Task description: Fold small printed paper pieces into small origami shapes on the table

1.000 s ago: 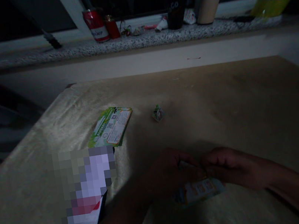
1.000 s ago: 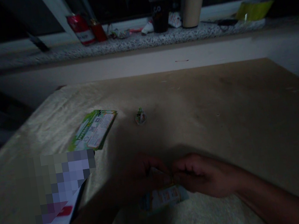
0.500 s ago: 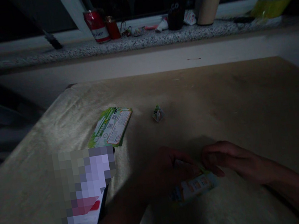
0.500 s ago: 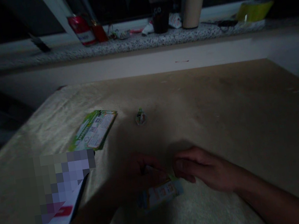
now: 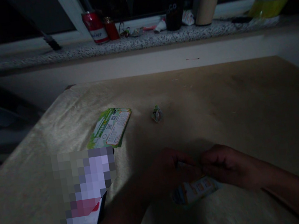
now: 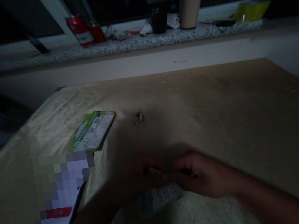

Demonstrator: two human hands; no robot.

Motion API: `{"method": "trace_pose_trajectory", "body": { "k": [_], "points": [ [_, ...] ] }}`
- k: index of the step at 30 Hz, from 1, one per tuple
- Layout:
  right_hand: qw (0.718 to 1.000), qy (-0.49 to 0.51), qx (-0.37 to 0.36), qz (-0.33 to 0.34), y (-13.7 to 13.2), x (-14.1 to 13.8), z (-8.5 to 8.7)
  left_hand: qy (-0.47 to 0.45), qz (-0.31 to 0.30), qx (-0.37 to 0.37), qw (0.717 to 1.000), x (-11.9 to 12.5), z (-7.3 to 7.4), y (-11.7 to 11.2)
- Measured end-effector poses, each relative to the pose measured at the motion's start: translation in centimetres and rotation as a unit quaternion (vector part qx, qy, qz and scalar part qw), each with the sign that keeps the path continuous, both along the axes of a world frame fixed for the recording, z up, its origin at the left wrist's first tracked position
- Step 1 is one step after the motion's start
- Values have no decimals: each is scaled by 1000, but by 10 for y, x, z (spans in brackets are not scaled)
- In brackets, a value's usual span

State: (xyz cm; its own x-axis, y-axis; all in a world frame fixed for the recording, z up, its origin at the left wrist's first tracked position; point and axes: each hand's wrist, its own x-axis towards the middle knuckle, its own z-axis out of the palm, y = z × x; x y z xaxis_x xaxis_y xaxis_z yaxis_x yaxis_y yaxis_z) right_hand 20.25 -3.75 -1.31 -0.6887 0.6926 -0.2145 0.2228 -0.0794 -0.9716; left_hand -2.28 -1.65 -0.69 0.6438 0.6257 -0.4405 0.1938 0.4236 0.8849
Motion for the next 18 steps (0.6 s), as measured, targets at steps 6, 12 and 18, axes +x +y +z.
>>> {"method": "trace_pose_trajectory", "body": {
  "k": [6, 12, 18],
  "points": [
    [993, 39, -44, -100, 5, 1, -5, -7, 25, 25, 999, -4, -5, 3],
    [970, 177, -2, -165, 10, -1, -8, -45, 223, 43, 973, 5, -6, 7],
    [980, 105, 11, -168, 8, -2, -4, -87, 340, 16, 936, 8, -6, 7]
  ]
}}
